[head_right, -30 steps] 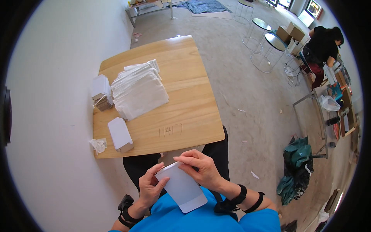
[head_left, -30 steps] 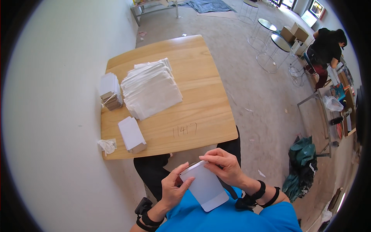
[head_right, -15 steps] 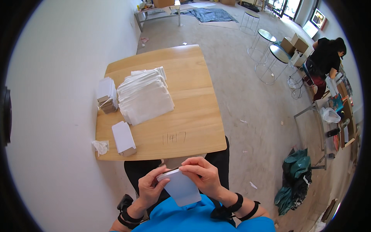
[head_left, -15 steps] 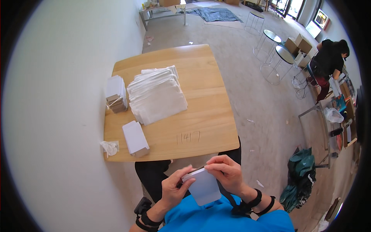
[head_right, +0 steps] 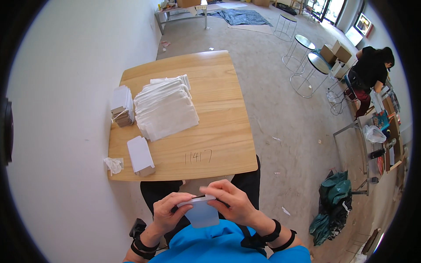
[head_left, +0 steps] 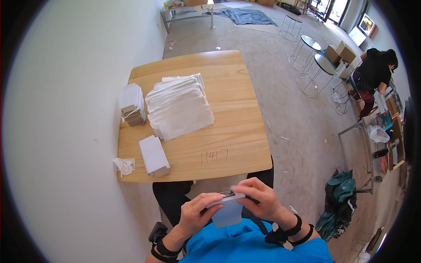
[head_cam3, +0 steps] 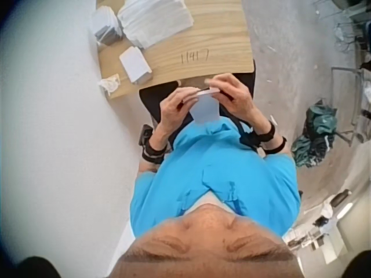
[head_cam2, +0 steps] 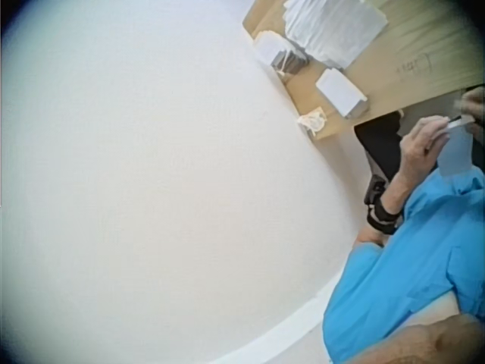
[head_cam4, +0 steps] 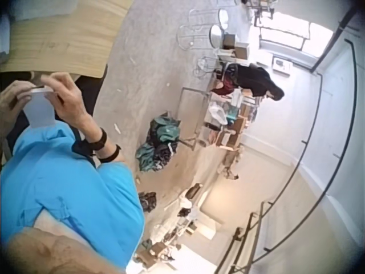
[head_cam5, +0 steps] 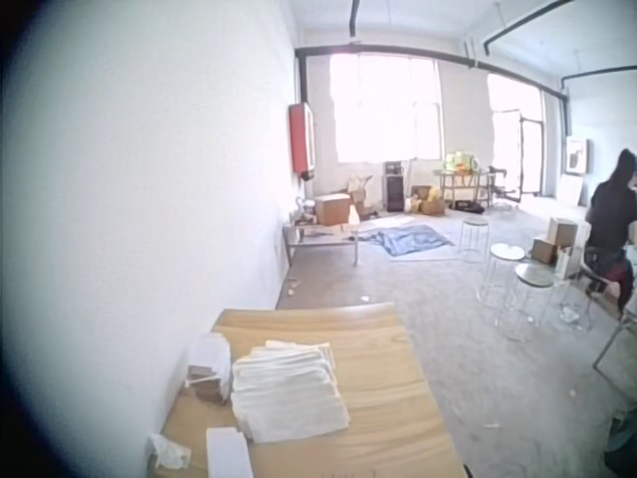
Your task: Folding and stacking small white cardboard boxes at a wooden table.
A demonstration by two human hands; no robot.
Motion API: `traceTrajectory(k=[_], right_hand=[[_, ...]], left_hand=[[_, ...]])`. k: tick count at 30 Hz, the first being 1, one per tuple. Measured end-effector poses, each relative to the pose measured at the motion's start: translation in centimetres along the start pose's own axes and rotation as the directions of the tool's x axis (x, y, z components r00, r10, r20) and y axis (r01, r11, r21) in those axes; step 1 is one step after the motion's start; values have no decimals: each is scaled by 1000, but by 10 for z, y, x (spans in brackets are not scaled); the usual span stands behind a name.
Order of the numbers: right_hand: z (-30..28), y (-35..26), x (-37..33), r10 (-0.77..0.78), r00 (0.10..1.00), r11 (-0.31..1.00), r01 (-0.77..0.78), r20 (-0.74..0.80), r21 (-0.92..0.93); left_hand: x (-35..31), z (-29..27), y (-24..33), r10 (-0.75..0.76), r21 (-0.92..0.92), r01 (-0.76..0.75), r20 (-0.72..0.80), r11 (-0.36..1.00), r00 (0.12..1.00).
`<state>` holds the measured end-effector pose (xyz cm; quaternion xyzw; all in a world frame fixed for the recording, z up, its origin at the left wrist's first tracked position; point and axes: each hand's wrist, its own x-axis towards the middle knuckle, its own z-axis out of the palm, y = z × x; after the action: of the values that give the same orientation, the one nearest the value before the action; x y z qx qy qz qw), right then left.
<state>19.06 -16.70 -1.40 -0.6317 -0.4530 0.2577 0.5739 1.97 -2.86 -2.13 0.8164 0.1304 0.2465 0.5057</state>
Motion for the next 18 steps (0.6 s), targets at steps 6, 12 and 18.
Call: traceTrajectory(k=[6,12,18], right_hand=[[-3,3,1,-99,987,990,110,130,-83],[0,5,-1,-129,989,983,138,76,-118],[1,5,-5,-129,990,986,134,56,-100]], left_hand=[[-7,8,0,-318,-419,289,2,861,948],[-7,5,0,-282,-307,277,28,911,959],[-6,6,-2,-133,-135,129,-20,982,991]])
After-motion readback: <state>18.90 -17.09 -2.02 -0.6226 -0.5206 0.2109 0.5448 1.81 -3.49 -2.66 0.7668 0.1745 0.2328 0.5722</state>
